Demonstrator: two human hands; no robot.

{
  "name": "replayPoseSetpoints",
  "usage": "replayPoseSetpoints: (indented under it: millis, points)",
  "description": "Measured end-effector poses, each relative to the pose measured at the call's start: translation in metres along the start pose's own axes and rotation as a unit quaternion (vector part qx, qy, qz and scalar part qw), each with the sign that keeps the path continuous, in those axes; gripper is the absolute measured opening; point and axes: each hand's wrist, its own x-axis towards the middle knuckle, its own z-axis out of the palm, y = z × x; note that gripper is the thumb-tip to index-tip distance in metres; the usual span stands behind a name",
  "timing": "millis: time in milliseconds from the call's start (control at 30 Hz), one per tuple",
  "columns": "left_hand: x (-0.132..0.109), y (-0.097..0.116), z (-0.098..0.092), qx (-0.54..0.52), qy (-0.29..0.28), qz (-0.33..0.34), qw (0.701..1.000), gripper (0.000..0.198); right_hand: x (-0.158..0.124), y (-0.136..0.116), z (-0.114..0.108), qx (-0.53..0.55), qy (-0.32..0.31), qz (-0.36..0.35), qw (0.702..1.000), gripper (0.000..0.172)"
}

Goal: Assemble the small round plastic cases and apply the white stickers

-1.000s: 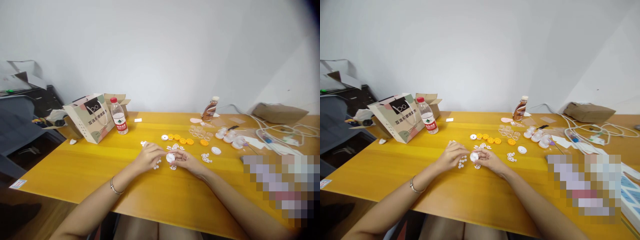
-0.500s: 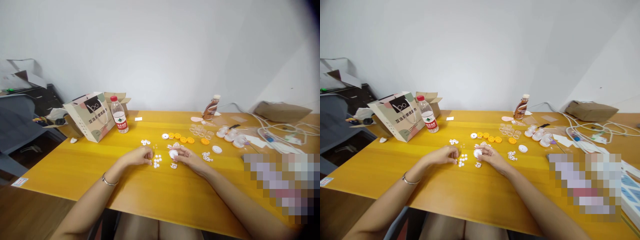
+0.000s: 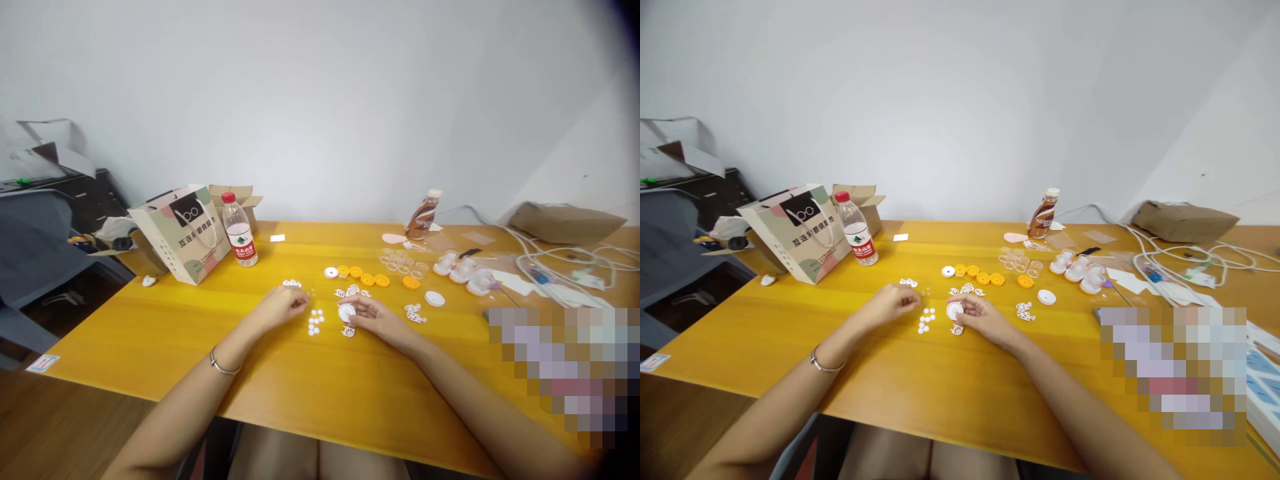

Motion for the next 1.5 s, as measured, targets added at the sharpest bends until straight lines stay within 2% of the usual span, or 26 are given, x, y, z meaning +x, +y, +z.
replayPoseSetpoints:
  millis: [67,200,333,433,533,600,700,833,1000,1333,1500]
  points:
    - [0.001,0.006,0.002,-0.091,0.006,-0.006,0.996,0.018,-0.001,-0.001,0.003,-0.01,-0.005,0.0,1.0,0.036]
    - [0.003,0.016,0.012,-0.242,0.024,-0.039,0.969,0.019,-0.001,0.001,0.008,-0.006,-0.007,-0.001,1.0,0.037]
    - [0.004,0.019,0.02,-0.281,0.038,-0.062,0.957,0.017,-0.001,0.004,0.01,0.003,0.001,0.0,1.0,0.036]
    - [0.005,0.022,0.023,-0.285,0.06,-0.048,0.955,0.016,-0.001,0.005,0.012,-0.005,0.01,-0.007,1.0,0.035]
    - [0.005,0.025,0.028,-0.351,0.061,-0.043,0.933,0.029,0.0,0.004,0.015,-0.015,0.014,-0.01,1.0,0.034]
    - [0.006,0.027,0.031,-0.387,0.048,-0.057,0.919,0.028,0.0,0.004,0.016,-0.02,0.014,-0.006,1.0,0.033]
    - [0.008,0.028,0.034,-0.372,0.042,-0.075,0.924,0.017,0.0,0.004,0.017,-0.025,0.011,-0.001,1.0,0.034]
    - [0.01,0.031,0.037,-0.327,0.062,-0.072,0.94,0.014,0.0,0.006,0.018,-0.03,0.005,-0.01,0.999,0.036]
    - [0.011,0.034,0.043,-0.309,0.082,-0.068,0.945,0.01,0.001,0.007,0.019,-0.041,0.011,-0.036,0.998,0.035]
    - [0.012,0.035,0.049,-0.299,0.109,-0.07,0.945,0.009,-0.001,0.004,0.02,-0.047,0.005,-0.04,0.998,0.03]
    - [0.011,0.039,0.048,-0.3,0.087,-0.062,0.948,0.01,-0.002,0.004,0.021,-0.048,0.002,-0.033,0.998,0.028]
